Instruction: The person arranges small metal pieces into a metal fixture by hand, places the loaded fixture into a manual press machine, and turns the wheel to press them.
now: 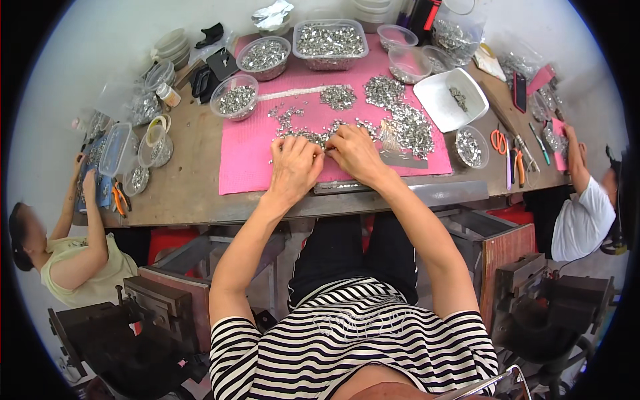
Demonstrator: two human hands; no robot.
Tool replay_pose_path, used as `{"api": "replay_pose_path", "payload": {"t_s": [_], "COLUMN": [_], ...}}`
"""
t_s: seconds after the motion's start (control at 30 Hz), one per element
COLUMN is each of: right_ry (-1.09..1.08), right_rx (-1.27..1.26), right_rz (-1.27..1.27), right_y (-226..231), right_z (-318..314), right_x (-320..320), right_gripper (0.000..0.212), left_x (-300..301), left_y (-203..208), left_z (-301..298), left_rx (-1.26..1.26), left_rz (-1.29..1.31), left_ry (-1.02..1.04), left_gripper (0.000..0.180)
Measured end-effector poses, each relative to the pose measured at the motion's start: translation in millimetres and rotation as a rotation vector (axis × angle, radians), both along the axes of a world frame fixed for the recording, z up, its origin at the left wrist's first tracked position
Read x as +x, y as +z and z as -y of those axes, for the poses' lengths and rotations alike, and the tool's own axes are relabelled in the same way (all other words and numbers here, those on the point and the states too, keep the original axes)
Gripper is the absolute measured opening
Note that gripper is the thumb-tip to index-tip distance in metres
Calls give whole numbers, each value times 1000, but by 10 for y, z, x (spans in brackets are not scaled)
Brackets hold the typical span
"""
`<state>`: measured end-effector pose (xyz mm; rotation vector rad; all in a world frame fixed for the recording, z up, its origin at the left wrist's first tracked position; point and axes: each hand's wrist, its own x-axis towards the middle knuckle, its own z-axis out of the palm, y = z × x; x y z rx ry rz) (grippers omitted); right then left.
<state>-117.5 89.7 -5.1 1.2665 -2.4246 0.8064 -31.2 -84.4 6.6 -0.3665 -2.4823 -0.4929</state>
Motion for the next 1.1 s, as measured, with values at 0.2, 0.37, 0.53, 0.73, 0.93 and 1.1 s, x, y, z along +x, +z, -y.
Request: {"api": "replay_pose_path", "payload": {"t_s": [0.2,0.37,0.53,0.73,0.93,1.1], "right_ry": [11,-13,-16,31,47,-19], "right_rx": [19,103,192,53,98,30], "right_rz": [-63,6,110,177,164,203], "right_y": [33,323,182,125,140,133], "right_z": [67,-471,-770,-786,-810,-832], "right_x": [-87,24,39,45,74,107], "right_gripper": [8,8,8,7,7,11], "left_x": [162,99,-55,-70,-8,-11], "left_y": [-18,-22,-77,-73,-54,-77], "left_z": [-39,-1,-36,-58,-145,-158], "left_rx": [249,212,69,96,-16,95], "left_rz": [113,151,162,155,145,209], "left_ry": [-30,-58,-86,-64,-60,-76], "left_gripper": [6,6,6,7,6,8]}}
